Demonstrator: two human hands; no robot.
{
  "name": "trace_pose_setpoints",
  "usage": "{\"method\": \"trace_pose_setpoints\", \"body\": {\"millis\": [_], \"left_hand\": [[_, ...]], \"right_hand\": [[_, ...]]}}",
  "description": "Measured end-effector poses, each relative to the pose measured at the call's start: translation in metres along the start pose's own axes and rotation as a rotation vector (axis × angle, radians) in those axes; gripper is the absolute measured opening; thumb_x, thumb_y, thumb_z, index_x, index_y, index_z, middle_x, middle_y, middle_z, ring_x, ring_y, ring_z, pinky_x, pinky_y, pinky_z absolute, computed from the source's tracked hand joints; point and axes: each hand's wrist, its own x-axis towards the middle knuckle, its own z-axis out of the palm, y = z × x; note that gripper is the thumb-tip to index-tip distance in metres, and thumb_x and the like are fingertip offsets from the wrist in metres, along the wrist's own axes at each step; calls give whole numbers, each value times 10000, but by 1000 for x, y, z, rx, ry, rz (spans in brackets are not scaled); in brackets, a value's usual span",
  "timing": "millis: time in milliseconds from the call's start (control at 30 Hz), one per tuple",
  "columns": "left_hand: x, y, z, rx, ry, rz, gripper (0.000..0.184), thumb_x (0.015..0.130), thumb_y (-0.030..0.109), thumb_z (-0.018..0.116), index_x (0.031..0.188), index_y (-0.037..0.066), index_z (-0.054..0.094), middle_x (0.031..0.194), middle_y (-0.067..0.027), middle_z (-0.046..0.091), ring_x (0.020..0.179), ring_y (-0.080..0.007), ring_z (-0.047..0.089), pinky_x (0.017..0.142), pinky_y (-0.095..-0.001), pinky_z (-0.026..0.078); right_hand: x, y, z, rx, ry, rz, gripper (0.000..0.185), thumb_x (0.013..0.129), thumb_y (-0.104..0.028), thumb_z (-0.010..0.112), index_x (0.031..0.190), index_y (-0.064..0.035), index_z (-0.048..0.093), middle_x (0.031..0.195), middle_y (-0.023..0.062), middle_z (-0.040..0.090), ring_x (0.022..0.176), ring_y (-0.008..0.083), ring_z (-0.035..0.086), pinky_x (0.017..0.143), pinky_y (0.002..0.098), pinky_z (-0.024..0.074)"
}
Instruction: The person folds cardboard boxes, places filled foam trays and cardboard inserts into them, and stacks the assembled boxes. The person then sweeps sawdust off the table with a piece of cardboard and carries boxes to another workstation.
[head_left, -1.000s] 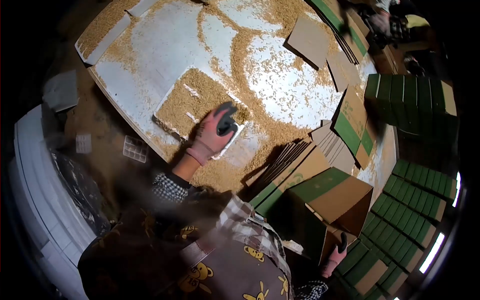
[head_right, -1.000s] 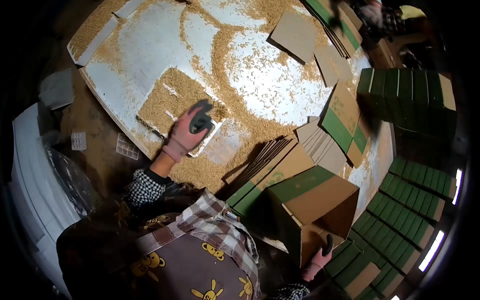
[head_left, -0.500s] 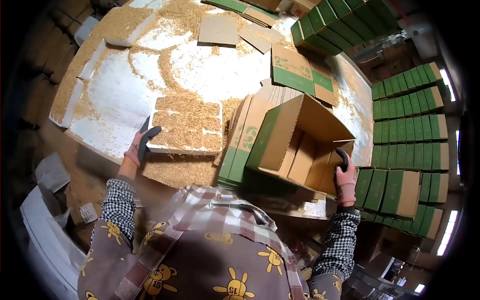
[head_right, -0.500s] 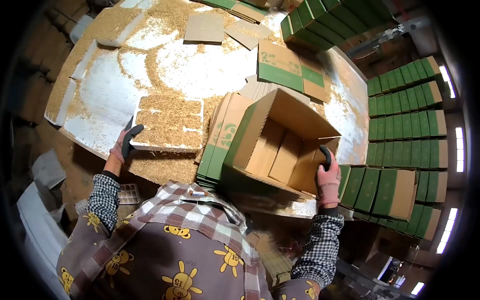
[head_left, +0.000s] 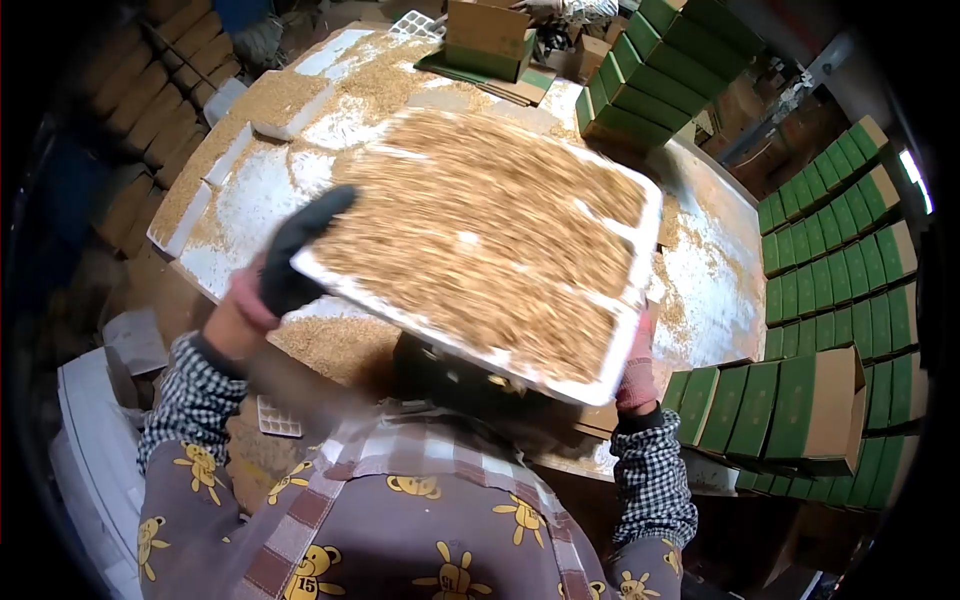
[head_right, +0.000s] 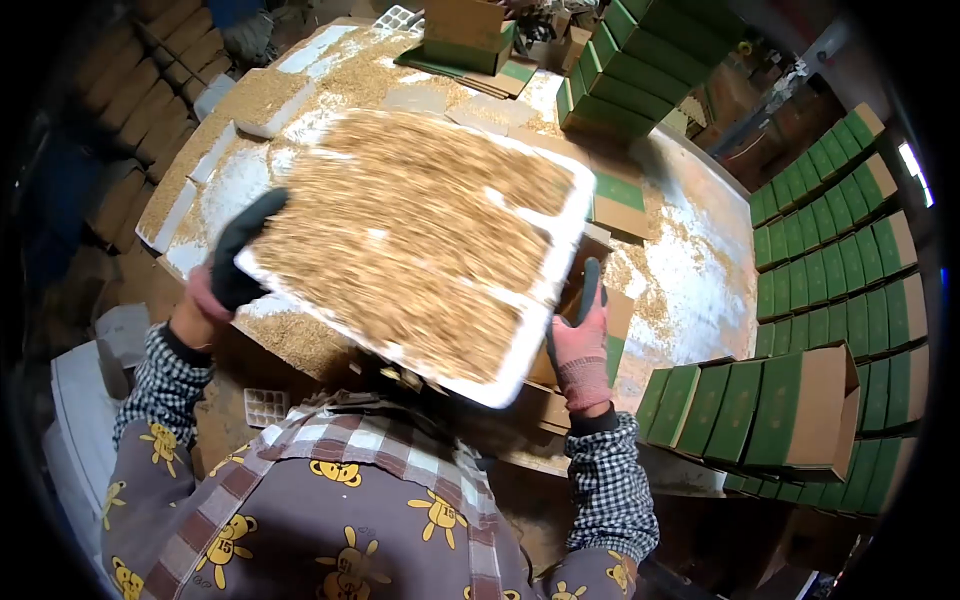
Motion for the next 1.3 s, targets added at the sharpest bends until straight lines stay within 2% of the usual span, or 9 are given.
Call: {"method": "trace_pose_setpoints", "body": {"millis": [133, 200, 400, 533, 733, 867, 1133, 1233, 1300], "left_hand": [[52, -8, 61, -193, -89, -5, 556, 856, 63, 662, 1363, 37, 435, 1372, -165, 480, 1263, -274, 483, 1065, -396, 391], [58, -19, 66, 76, -77, 68, 528, 867, 62, 646, 1355, 44, 447, 1364, -163, 490, 1278, -296, 467, 1077, -410, 368], [98, 24, 68, -406, -91, -1047, 488, 902, 259, 627, 1353, 125, 495, 1189, -106, 605, 1068, -193, 579, 933, -307, 450], [114, 14, 89, 313, -581, -1010, 543, 841, 327, 678, 1307, 89, 530, 896, -107, 679, 799, -168, 630, 692, -302, 496], [130, 16, 121, 823, -802, -846, 326, 837, 366, 563, 898, 48, 596, 789, -155, 655, 811, -318, 637, 832, -403, 471], [113, 6, 119, 832, -659, -842, 282, 804, 333, 651, 971, 110, 609, 814, -139, 665, 808, -332, 647, 717, -433, 502], [100, 5, 127, 950, -613, -664, 211, 844, 281, 597, 894, 77, 603, 814, -107, 661, 826, -280, 656, 726, -392, 510], [90, -1, 103, 760, -197, -269, 259, 857, 252, 597, 1016, 52, 635, 846, -131, 668, 773, -273, 649, 691, -386, 502], [99, 9, 80, 363, 261, -232, 273, 868, 134, 583, 1117, 27, 623, 842, -115, 669, 716, -204, 637, 619, -324, 489]], "right_hand": [[-43, -31, -15, 857, -182, 351, 488, 963, -317, 518, 1348, -38, 409, 1248, 138, 560, 1104, 237, 571, 932, 333, 476], [-27, -36, -30, -266, -199, 114, 727, 779, -118, 728, 1387, -5, 346, 1321, 153, 511, 1197, 244, 518, 975, 341, 436], [-5, -55, -22, -511, -273, -453, 999, 718, -212, 778, 1508, -129, 173, 1450, 183, 364, 1312, 269, 404, 1052, 365, 381], [73, -48, -67, 349, -73, 45, 787, 777, -255, 758, 1440, -100, 364, 1280, 181, 531, 1036, 190, 576, 893, 300, 483], [320, 258, -132, -1151, -493, 416, 823, 661, -463, 807, 1295, -16, 533, 1233, 220, 591, 1272, 289, 471, 1016, 384, 405], [285, 193, -133, -638, 123, 554, 799, 626, -398, 830, 1233, 37, 544, 1246, 231, 578, 1190, 321, 541, 996, 362, 438], [93, -96, -102, -330, 433, -402, 216, 770, -41, 663, 984, -20, 658, 895, 81, 682, 739, 151, 632, 685, 252, 499], [10, -141, 14, -884, -76, -1075, 357, 663, -79, 715, 1006, -94, 615, 999, 104, 619, 836, 258, 640, 708, 337, 529], [-15, -112, 69, -1179, -619, -726, 389, 672, -243, 714, 1041, -165, 620, 938, 92, 582, 917, 299, 622, 702, 396, 516]]}}
